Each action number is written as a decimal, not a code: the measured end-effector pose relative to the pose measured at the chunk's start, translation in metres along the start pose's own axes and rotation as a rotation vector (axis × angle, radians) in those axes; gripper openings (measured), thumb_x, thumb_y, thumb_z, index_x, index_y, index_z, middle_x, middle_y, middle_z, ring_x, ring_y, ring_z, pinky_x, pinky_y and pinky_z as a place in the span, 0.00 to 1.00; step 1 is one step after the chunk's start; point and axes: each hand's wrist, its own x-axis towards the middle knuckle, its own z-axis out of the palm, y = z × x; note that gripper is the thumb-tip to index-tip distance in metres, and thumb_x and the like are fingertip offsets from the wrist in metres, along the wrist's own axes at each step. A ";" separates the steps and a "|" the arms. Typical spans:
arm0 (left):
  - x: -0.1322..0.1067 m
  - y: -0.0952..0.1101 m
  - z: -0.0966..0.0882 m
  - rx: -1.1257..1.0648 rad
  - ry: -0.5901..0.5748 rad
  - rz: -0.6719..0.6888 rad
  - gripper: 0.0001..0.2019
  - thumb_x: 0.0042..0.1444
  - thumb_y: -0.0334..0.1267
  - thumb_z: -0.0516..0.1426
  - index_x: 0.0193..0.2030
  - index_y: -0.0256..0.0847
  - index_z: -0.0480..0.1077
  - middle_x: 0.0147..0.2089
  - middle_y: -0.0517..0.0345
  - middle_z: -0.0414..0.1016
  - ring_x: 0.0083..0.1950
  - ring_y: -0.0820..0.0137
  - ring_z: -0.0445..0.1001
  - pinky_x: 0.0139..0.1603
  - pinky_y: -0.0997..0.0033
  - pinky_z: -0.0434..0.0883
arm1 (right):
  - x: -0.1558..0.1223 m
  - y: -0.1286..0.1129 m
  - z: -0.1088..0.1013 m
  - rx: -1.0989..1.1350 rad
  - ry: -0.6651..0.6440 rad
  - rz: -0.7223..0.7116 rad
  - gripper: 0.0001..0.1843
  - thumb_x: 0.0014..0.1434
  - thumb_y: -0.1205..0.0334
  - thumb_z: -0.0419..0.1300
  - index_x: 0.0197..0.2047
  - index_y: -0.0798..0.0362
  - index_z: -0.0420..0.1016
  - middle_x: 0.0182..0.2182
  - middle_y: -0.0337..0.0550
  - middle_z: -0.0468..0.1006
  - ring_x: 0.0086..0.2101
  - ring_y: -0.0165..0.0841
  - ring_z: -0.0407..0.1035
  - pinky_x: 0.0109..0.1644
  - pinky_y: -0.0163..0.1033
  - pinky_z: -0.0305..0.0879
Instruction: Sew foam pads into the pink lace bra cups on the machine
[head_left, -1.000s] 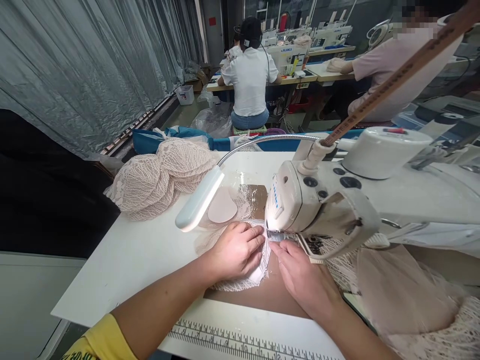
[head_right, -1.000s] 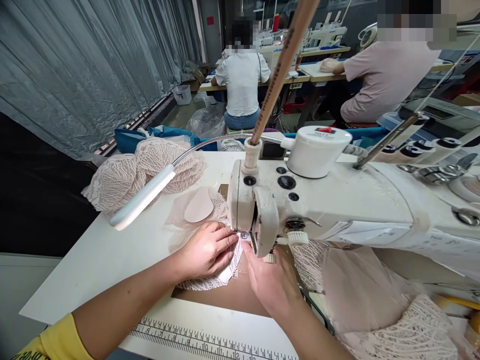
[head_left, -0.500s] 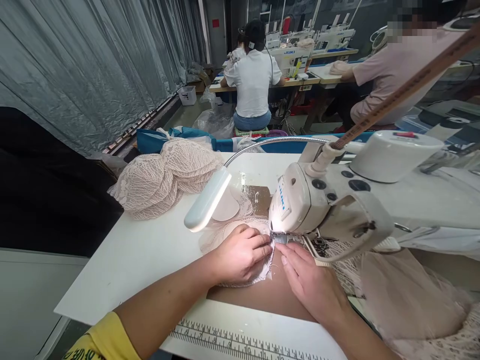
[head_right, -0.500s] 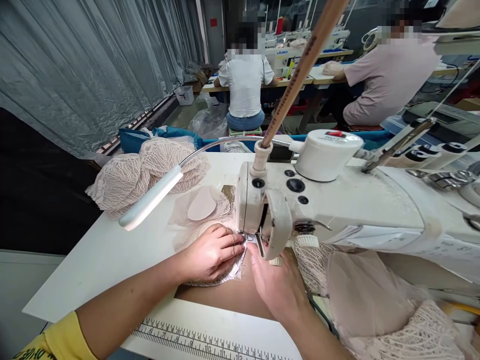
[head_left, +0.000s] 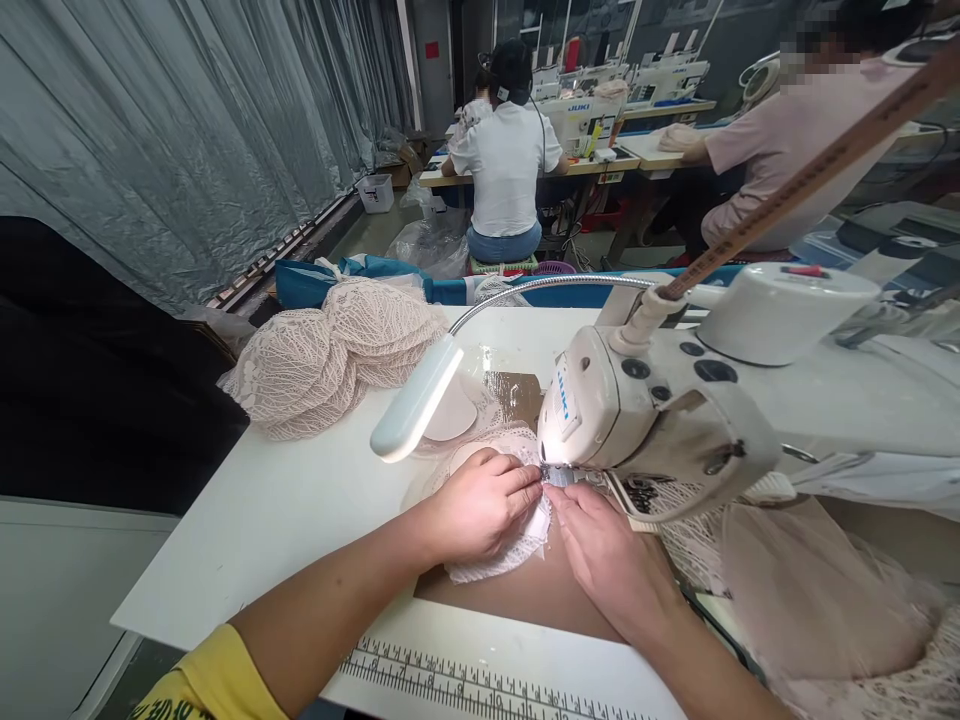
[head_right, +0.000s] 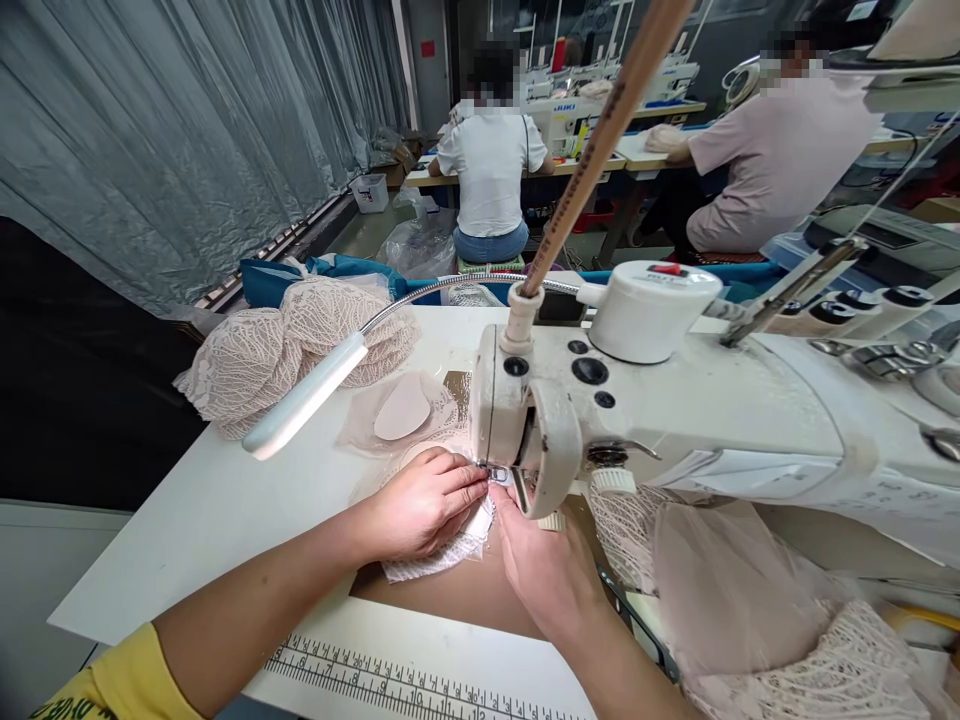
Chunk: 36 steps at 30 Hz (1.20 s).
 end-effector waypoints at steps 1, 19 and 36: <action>0.000 0.000 -0.001 -0.001 -0.003 0.003 0.15 0.64 0.33 0.49 0.54 0.32 0.68 0.55 0.44 0.72 0.51 0.61 0.68 0.49 0.60 0.65 | 0.000 0.000 0.000 0.000 0.003 -0.004 0.21 0.63 0.72 0.46 0.50 0.55 0.78 0.41 0.50 0.81 0.37 0.35 0.73 0.41 0.37 0.69; 0.004 -0.010 -0.004 0.002 0.031 -0.094 0.16 0.63 0.35 0.48 0.54 0.35 0.68 0.56 0.46 0.72 0.55 0.58 0.66 0.51 0.56 0.64 | 0.006 0.005 -0.006 0.137 -0.076 -0.045 0.21 0.65 0.69 0.44 0.50 0.59 0.77 0.37 0.53 0.79 0.35 0.35 0.73 0.40 0.38 0.70; -0.002 -0.011 -0.009 0.039 -0.019 0.137 0.13 0.67 0.34 0.47 0.49 0.38 0.71 0.55 0.49 0.73 0.52 0.66 0.70 0.49 0.61 0.65 | -0.001 0.004 -0.013 0.095 -0.050 -0.075 0.20 0.62 0.71 0.47 0.49 0.53 0.77 0.38 0.45 0.79 0.34 0.33 0.72 0.37 0.36 0.67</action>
